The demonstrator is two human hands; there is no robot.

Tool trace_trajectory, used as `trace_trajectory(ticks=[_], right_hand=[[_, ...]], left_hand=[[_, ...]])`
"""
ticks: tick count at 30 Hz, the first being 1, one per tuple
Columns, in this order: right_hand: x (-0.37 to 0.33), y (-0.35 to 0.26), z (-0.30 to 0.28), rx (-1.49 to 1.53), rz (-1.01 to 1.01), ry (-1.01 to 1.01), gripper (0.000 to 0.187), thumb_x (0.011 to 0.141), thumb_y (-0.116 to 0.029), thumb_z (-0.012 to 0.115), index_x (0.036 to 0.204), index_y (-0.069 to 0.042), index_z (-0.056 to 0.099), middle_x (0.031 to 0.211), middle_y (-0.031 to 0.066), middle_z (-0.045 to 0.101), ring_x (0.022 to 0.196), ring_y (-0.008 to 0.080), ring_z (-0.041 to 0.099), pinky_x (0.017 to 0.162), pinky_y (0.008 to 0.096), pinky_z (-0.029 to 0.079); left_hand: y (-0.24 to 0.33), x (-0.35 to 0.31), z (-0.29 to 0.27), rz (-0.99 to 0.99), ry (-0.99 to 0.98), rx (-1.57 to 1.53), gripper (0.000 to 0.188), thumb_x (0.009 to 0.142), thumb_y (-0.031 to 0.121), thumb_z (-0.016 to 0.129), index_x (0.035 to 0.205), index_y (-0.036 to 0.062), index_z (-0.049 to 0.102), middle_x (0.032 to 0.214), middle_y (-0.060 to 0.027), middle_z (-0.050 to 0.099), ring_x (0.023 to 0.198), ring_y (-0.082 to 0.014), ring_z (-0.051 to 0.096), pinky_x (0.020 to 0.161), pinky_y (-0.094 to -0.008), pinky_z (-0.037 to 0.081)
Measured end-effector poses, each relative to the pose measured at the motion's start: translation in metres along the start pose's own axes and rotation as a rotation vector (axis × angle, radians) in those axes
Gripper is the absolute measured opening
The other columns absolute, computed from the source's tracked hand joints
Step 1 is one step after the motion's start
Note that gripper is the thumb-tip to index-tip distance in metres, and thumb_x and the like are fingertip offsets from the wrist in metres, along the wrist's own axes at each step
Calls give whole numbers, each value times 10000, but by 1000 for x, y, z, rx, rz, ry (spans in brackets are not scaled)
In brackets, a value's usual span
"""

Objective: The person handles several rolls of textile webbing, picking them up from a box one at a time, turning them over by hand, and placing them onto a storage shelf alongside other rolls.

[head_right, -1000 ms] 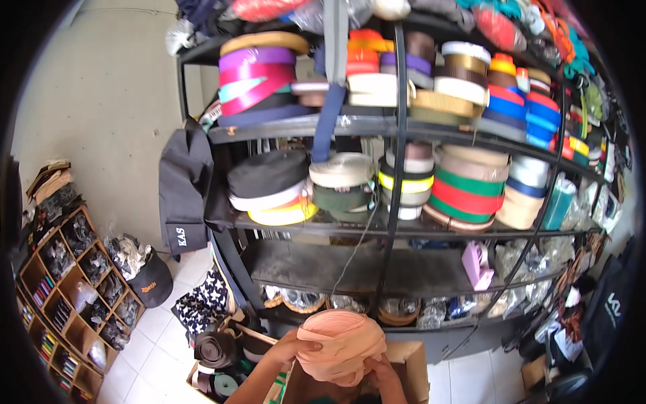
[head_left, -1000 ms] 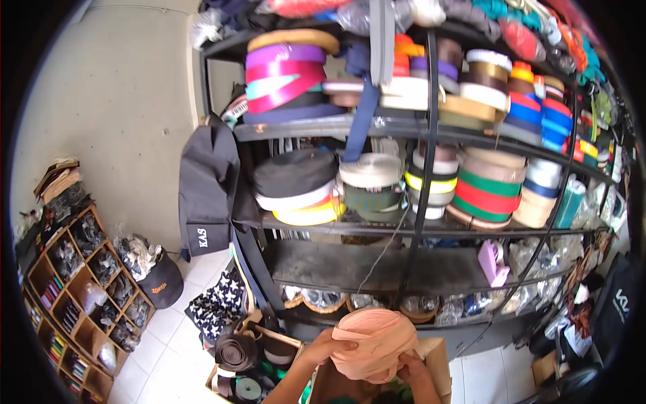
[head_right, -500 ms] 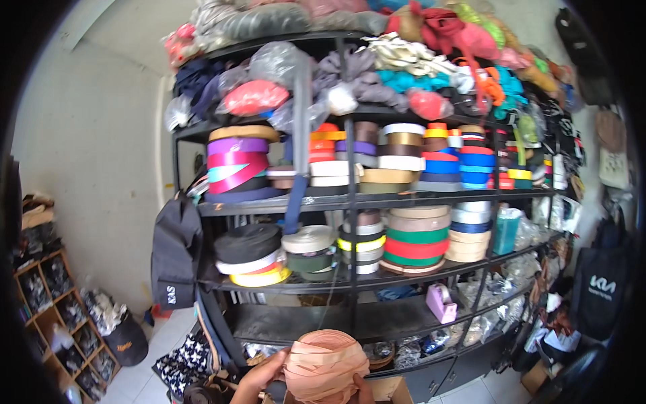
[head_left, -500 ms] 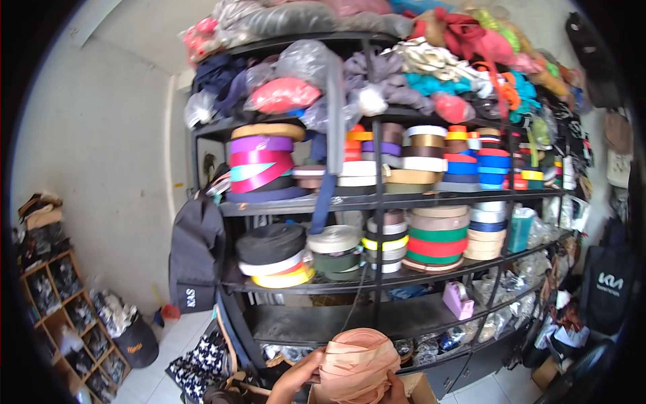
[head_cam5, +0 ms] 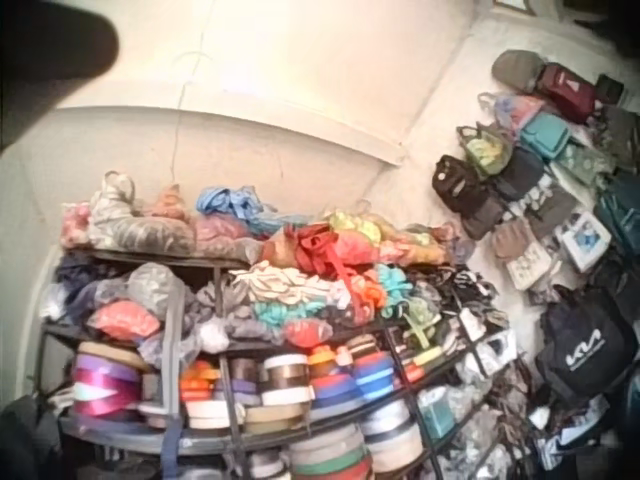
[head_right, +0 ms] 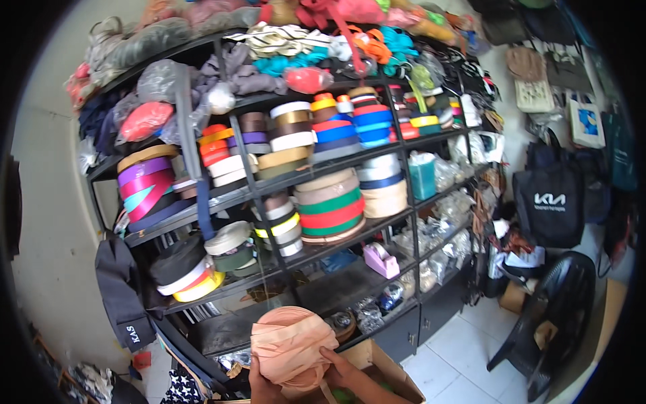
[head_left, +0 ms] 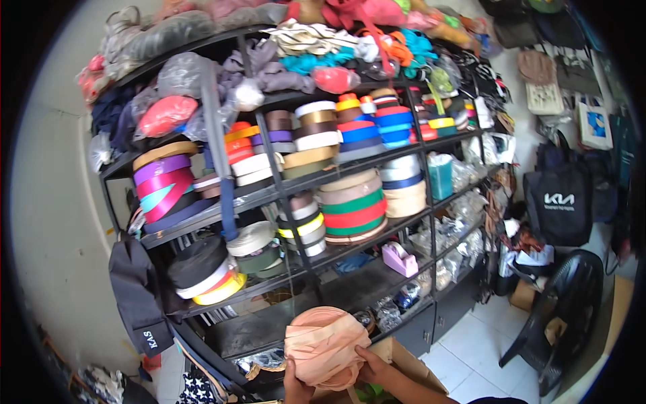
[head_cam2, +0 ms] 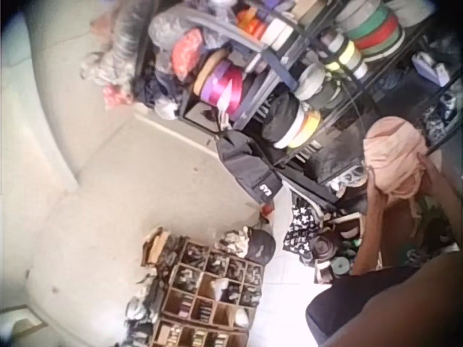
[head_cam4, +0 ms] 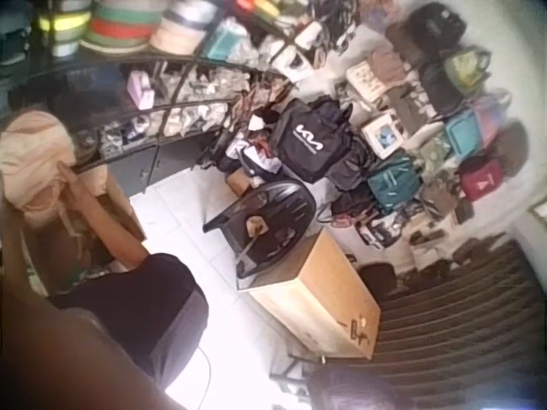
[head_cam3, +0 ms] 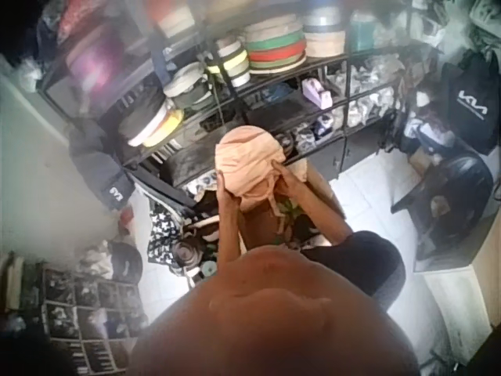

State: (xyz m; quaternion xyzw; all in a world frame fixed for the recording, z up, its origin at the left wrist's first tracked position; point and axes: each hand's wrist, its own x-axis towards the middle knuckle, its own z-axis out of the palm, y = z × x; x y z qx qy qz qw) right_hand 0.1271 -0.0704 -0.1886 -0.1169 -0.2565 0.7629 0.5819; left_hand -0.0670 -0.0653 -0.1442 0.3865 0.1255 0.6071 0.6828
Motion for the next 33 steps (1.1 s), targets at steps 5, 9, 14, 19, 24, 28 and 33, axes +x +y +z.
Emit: trace_trajectory(ticks=[5, 9, 14, 19, 24, 28, 33], right_hand=[[-37, -42, 40, -463, 148, 126, 758, 864, -496, 575, 1399, -34, 301, 1364, 127, 443, 1259, 253, 427, 1064, 397, 328], [-35, -35, 2, -613, 175, 131, 816, 851, -525, 586, 1418, -32, 267, 1362, 105, 442, 1228, 226, 441, 1030, 378, 350], [-42, -44, 4, -889, 207, 98, 784, 854, -530, 586, 1392, -20, 332, 1323, 94, 471, 1175, 196, 463, 977, 333, 384], [-51, -51, 28, -1037, 180, -3, 712, 848, -481, 626, 1337, -9, 416, 1183, 45, 549, 1029, 130, 505, 841, 269, 431], [-45, -41, 19, -801, 264, -75, 580, 842, -416, 657, 1237, -15, 518, 1051, 49, 604, 871, 135, 556, 716, 238, 445], [-45, -49, 44, -729, 364, -90, 421, 861, -335, 647, 1102, 5, 593, 907, 68, 641, 708, 161, 586, 636, 235, 464], [-35, -44, 52, -342, 480, 77, 431, 858, -158, 626, 1202, 64, 493, 1085, 159, 625, 978, 235, 633, 858, 322, 532]], left_hand=[[-7, -11, -1, -69, -136, -125, 679, 926, 420, 483, 1421, 36, 223, 1424, -178, 340, 1265, -357, 407, 1035, -513, 371], [-3, -15, 21, -45, -137, 89, 796, 784, 285, 634, 1411, 9, 227, 1382, -206, 384, 1227, -347, 454, 1011, -477, 413], [1, -18, 18, -93, -103, 58, 836, 716, 234, 666, 1392, -21, 247, 1329, -219, 439, 1174, -342, 504, 989, -457, 438], [0, -24, -2, -108, -87, 50, 825, 709, 240, 667, 1385, -15, 269, 1323, -221, 445, 1175, -358, 502, 978, -470, 444], [9, -32, -5, -108, -10, 31, 850, 674, 182, 669, 1384, -30, 252, 1315, -211, 438, 1191, -344, 484, 991, -444, 430], [23, -43, 2, -31, 16, 205, 830, 660, 203, 717, 1337, -58, 314, 1228, -196, 511, 1114, -312, 550, 940, -408, 475], [30, -54, -5, 55, 60, 443, 789, 674, 133, 744, 1337, -34, 349, 1231, -149, 516, 1124, -250, 530, 955, -354, 434]])
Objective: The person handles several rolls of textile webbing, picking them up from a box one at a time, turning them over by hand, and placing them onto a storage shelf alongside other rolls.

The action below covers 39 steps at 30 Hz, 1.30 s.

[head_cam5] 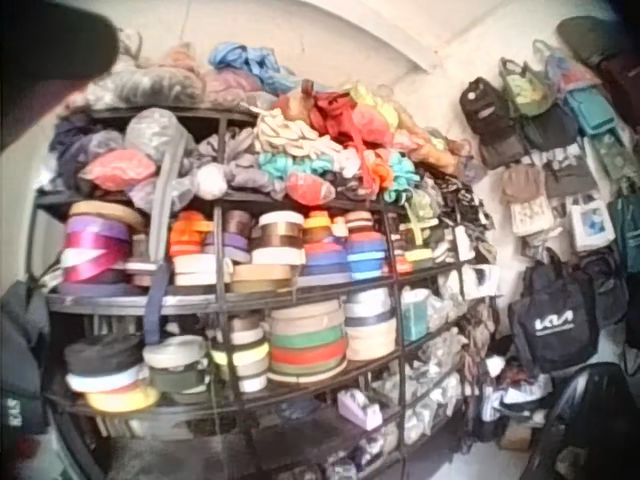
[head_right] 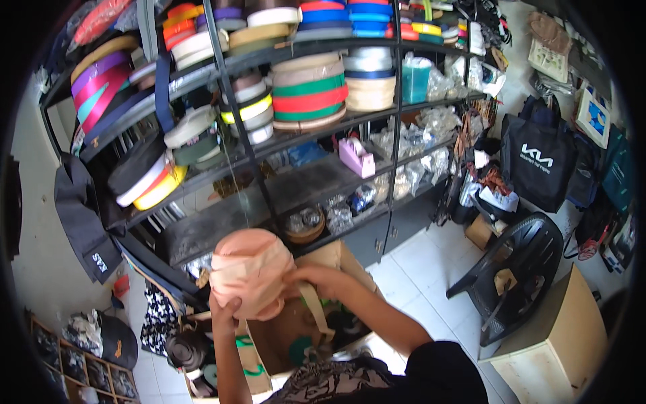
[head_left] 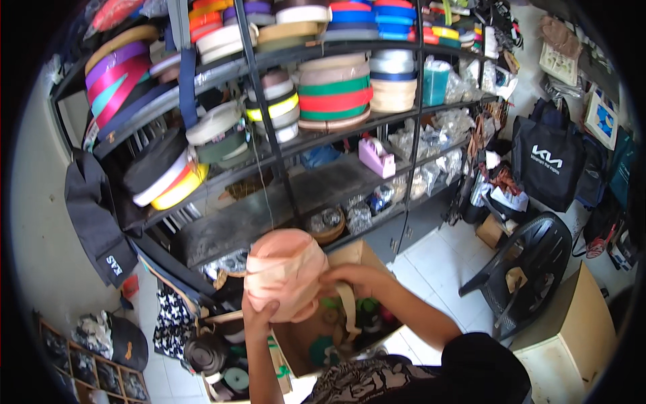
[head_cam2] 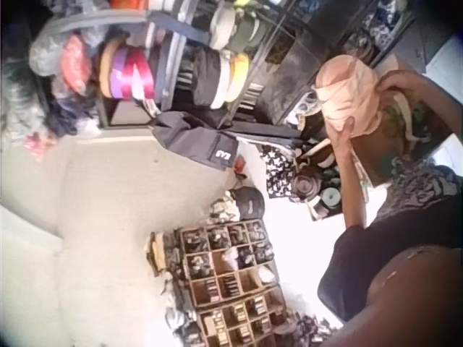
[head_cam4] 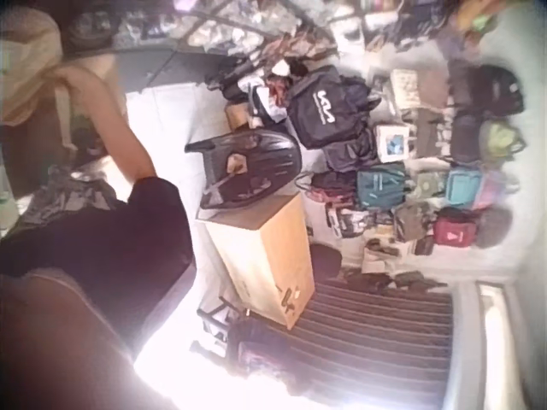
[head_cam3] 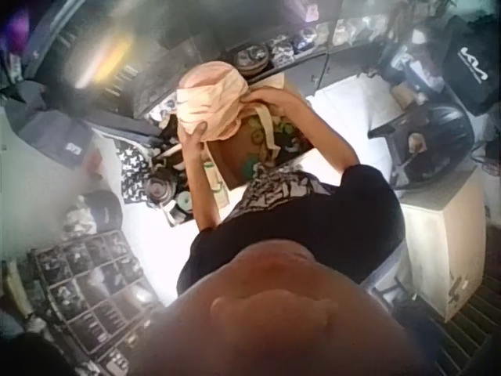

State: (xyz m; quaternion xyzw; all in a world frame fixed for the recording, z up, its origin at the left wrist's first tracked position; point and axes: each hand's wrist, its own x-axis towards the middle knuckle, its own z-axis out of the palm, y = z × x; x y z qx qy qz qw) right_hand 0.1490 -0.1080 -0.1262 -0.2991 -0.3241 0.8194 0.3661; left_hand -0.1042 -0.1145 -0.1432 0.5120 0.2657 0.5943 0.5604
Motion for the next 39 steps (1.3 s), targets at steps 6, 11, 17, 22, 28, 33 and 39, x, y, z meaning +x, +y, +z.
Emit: trace_trajectory(ticks=[6, 11, 17, 22, 28, 33, 39], right_hand=[[2, -27, -3, -310, -84, 147, 664, 820, -112, 654, 1357, 87, 317, 930, 176, 666, 767, 232, 669, 642, 301, 544], [-32, -85, 60, -899, -130, -74, 727, 827, -101, 657, 1443, -78, 272, 784, 85, 650, 555, 129, 606, 504, 246, 492], [21, -115, 93, -1450, -549, -292, 536, 808, -137, 653, 1314, -87, 485, 775, 87, 670, 642, 121, 615, 593, 267, 485], [85, -108, 37, -1625, -487, -455, 352, 777, -255, 699, 1067, -61, 661, 951, 81, 696, 848, 157, 645, 736, 294, 492], [84, -44, -44, -955, -301, -252, 402, 813, -288, 699, 1103, -17, 637, 1031, 99, 673, 889, 171, 614, 802, 287, 479], [11, -1, -69, -1243, -143, -60, 412, 764, -164, 686, 1150, -47, 600, 1141, 117, 607, 1014, 185, 565, 888, 313, 452], [-17, 62, -60, -510, -213, 189, 288, 844, -164, 576, 1110, -55, 560, 865, 36, 570, 567, 135, 473, 495, 252, 383]], left_hand=[[-18, 4, -8, 91, 71, 301, 639, 723, 143, 723, 1272, -16, 436, 1189, -106, 537, 1097, -184, 510, 958, -315, 396], [-30, -4, -19, -4, 105, 454, 586, 733, 108, 701, 1255, -10, 460, 1149, -97, 565, 1047, -180, 538, 925, -314, 420], [-34, -5, -4, -110, -96, 212, 604, 717, 97, 709, 1259, -13, 465, 1156, -95, 569, 1056, -169, 539, 927, -310, 427], [-25, -11, 18, -239, -212, -20, 800, 649, 226, 768, 1310, -39, 404, 1181, -128, 560, 1067, -214, 568, 930, -338, 456], [-44, -23, 5, -196, -94, -372, 790, 635, 193, 672, 1328, 15, 337, 1202, -154, 514, 1107, -281, 533, 939, -402, 466], [-40, -1, -3, -185, -84, -469, 779, 664, 259, 658, 1332, 1, 350, 1242, -168, 517, 1106, -301, 549, 932, -404, 481], [-52, 10, 13, -224, -68, -507, 764, 669, 287, 652, 1320, -4, 379, 1218, -171, 537, 1081, -307, 569, 922, -407, 496]])
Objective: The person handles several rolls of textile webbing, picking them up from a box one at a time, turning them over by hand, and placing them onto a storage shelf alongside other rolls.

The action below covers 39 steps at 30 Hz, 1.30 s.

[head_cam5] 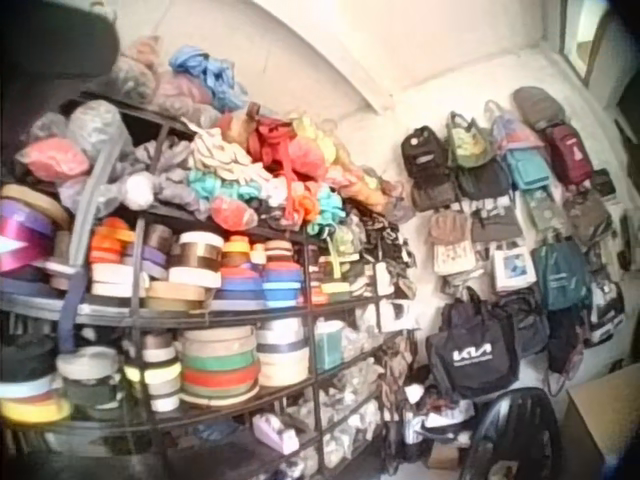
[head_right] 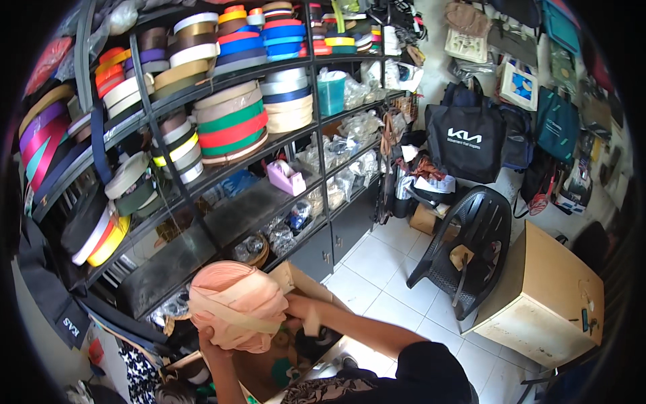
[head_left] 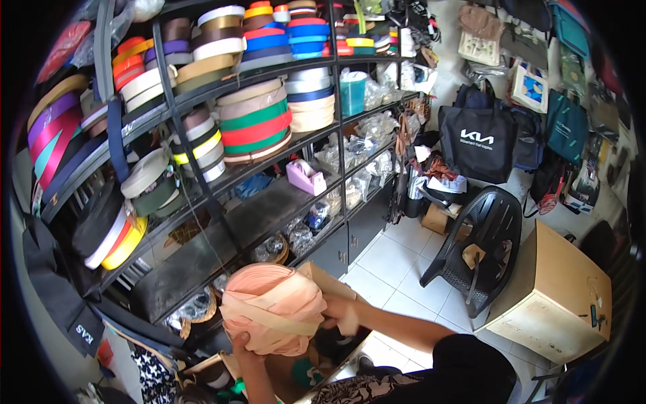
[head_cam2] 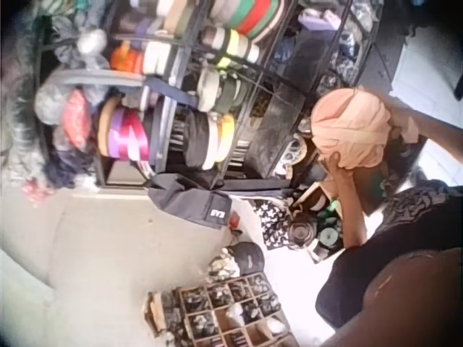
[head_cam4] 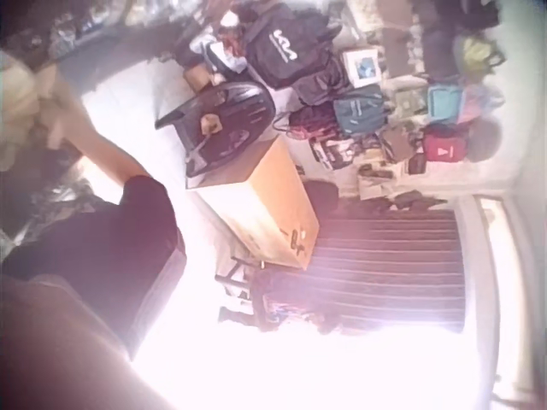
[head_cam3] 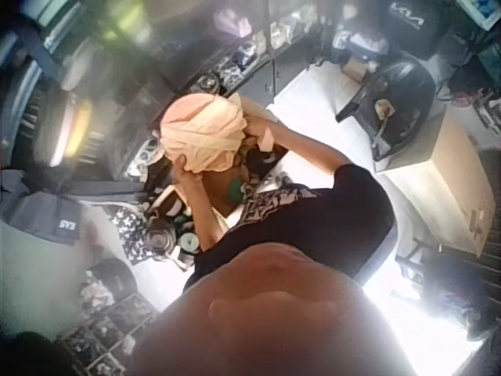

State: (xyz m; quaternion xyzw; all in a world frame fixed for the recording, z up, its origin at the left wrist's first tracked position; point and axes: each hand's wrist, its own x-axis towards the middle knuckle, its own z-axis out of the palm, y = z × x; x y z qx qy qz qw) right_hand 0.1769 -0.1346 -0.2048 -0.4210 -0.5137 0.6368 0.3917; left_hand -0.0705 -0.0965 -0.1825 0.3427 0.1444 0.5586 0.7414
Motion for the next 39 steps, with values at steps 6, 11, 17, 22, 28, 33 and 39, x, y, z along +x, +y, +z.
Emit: trace_trajectory(ticks=[6, 11, 17, 22, 28, 33, 39], right_hand=[[-76, -7, 16, 605, 22, 201, 291, 976, -320, 447, 1115, -83, 544, 735, -2, 497, 427, 26, 341, 360, 171, 227], [-121, -32, -2, 559, 86, 133, 343, 977, -347, 445, 1105, -36, 509, 775, 48, 564, 475, 58, 407, 392, 187, 305], [-169, -57, -63, 616, 150, 102, 415, 941, -301, 477, 1236, -11, 495, 1198, 152, 584, 1097, 265, 577, 924, 381, 483], [-242, -58, -141, 646, -65, 72, 493, 859, -128, 588, 1309, -21, 418, 1288, 116, 493, 1206, 249, 484, 1034, 479, 394], [-319, -72, -208, 636, -275, 209, 767, 791, -235, 723, 1392, -34, 291, 1337, 122, 446, 1236, 282, 447, 1048, 488, 349], [-323, -98, -240, 596, -418, 683, 672, 768, -220, 747, 1317, -33, 406, 1215, 107, 543, 1100, 254, 553, 880, 441, 486], [-327, -109, -302, 716, -448, 753, 606, 779, -162, 696, 1306, -47, 417, 1199, 100, 554, 1080, 247, 568, 857, 433, 503]], left_hand=[[-20, 18, 13, 7, 4, 15, 756, 685, 289, 648, 1324, -9, 374, 1232, -177, 528, 1097, -317, 558, 936, -410, 483], [-36, 11, 72, 49, -32, 319, 763, 647, 207, 711, 1304, 0, 381, 1148, -158, 550, 1034, -296, 578, 916, -422, 484], [-104, 1, 171, 487, -596, 1237, 704, 600, 149, 772, 1227, 0, 487, 1192, -220, 540, 1107, -385, 555, 874, -425, 501], [-188, 14, 245, 735, -747, 1332, 658, 602, 170, 780, 1190, 9, 532, 1223, -240, 518, 1143, -433, 511, 867, -449, 501], [-259, 31, 335, 882, -856, 1419, 546, 698, 223, 719, 1194, 55, 567, 1278, -190, 511, 1222, -412, 457, 977, -559, 377], [-299, 61, 386, 1012, -906, 1463, 521, 727, 168, 678, 1222, 71, 546, 1325, -197, 464, 1255, -424, 413, 984, -561, 370], [-312, 108, 446, 781, -1134, 1540, 728, 624, 171, 774, 1281, 56, 481, 1345, -182, 438, 1315, -403, 331, 1059, -568, 252]])
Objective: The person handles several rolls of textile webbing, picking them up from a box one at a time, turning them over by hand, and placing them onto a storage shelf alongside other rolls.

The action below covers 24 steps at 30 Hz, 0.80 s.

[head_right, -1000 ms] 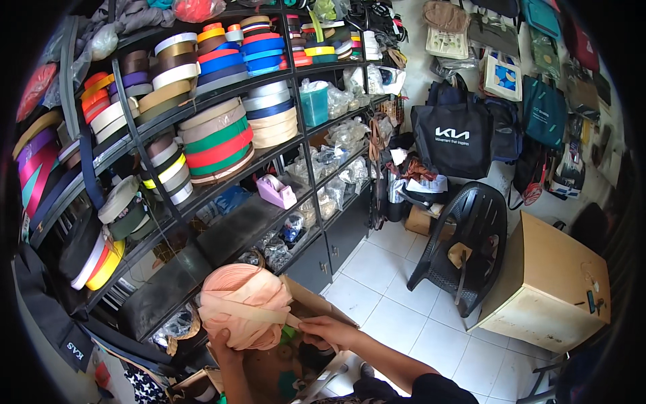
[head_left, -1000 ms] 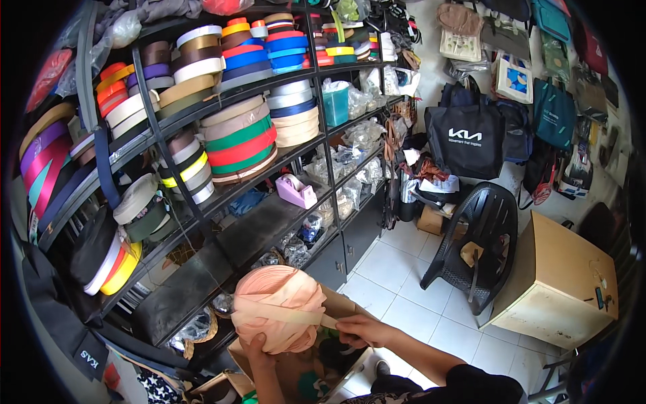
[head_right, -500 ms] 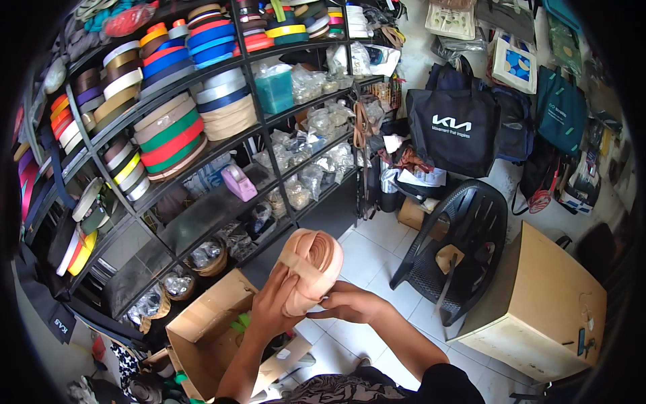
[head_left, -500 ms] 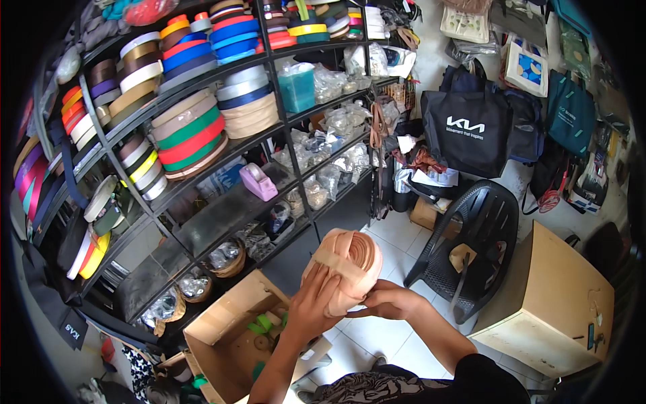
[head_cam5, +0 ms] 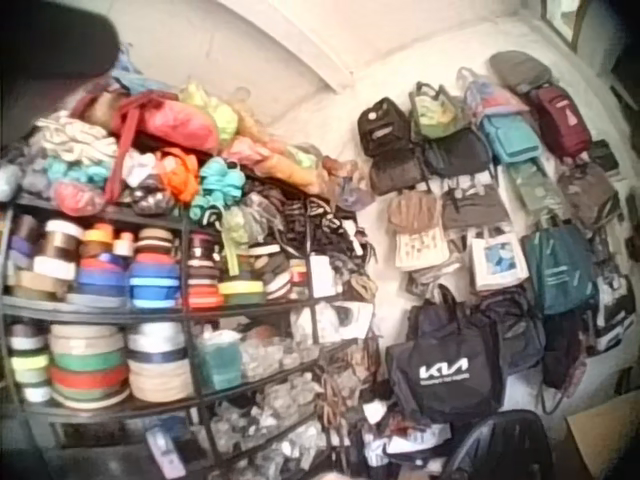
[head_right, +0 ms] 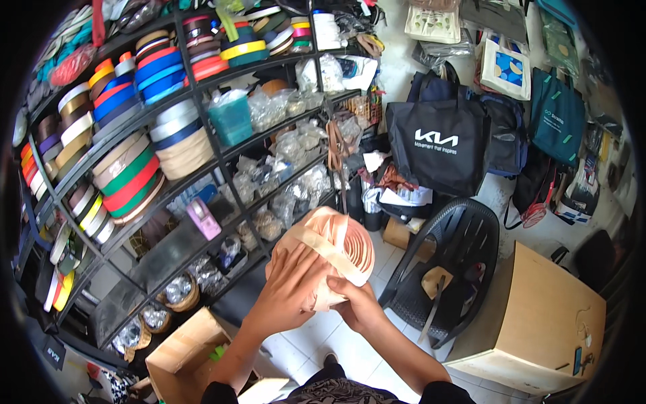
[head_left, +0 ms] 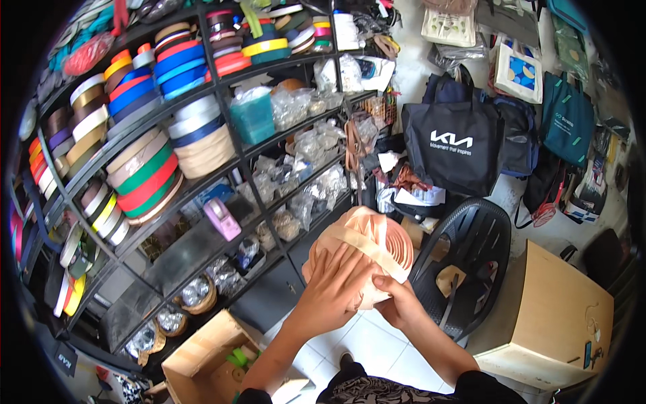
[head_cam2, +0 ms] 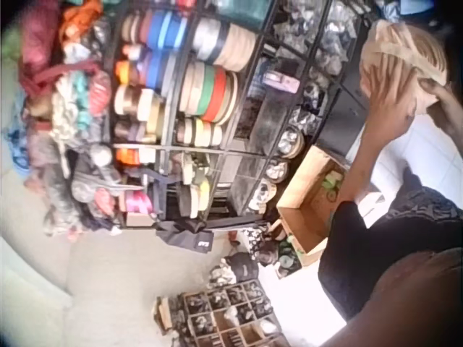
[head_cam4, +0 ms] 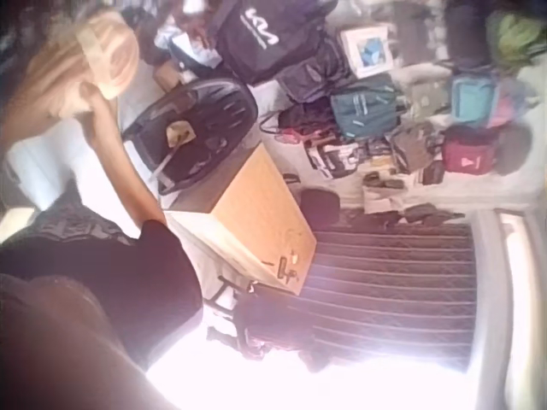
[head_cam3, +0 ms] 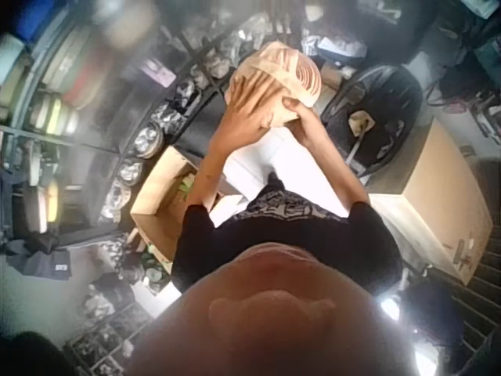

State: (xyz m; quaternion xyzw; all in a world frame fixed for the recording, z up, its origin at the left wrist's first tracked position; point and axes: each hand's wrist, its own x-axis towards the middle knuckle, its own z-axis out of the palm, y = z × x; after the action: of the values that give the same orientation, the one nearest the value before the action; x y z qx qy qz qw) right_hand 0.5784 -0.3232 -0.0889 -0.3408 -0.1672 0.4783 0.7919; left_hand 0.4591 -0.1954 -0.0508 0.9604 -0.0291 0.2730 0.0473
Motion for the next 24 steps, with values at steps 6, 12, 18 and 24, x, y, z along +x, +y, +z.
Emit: trace_trajectory(ticks=[6, 12, 18, 24], right_hand=[[96, -24, -36, 136, 2, -37, 584, 785, -191, 645, 1308, -63, 418, 1236, 99, 557, 1113, 247, 568, 942, 449, 470], [213, -79, -45, 73, -108, -133, 672, 802, -202, 639, 1373, -33, 327, 1311, 123, 505, 1159, 262, 541, 982, 448, 448], [330, -143, -36, 48, -179, -250, 593, 845, -225, 601, 1359, -50, 362, 1294, 110, 526, 1169, 242, 539, 989, 421, 444], [454, -212, -18, 41, -211, -422, 506, 883, -221, 567, 1331, -56, 397, 1247, 112, 552, 1124, 246, 562, 958, 430, 463]], left_hand=[[-73, 57, 7, 25, -41, -309, 713, 693, 277, 770, 1295, 28, 478, 1405, -195, 379, 1348, -385, 287, 1101, -522, 183], [-162, 142, 30, 23, 88, -99, 773, 689, 385, 768, 1302, 20, 470, 1413, -218, 368, 1344, -399, 288, 1109, -481, 202], [-239, 229, 48, 17, 209, -24, 676, 716, 279, 763, 1278, 15, 497, 1367, -209, 430, 1289, -384, 382, 1059, -457, 312], [-305, 314, 63, 37, 462, 239, 526, 800, 199, 673, 1246, -3, 482, 1286, -225, 479, 1221, -385, 443, 1022, -461, 360]])
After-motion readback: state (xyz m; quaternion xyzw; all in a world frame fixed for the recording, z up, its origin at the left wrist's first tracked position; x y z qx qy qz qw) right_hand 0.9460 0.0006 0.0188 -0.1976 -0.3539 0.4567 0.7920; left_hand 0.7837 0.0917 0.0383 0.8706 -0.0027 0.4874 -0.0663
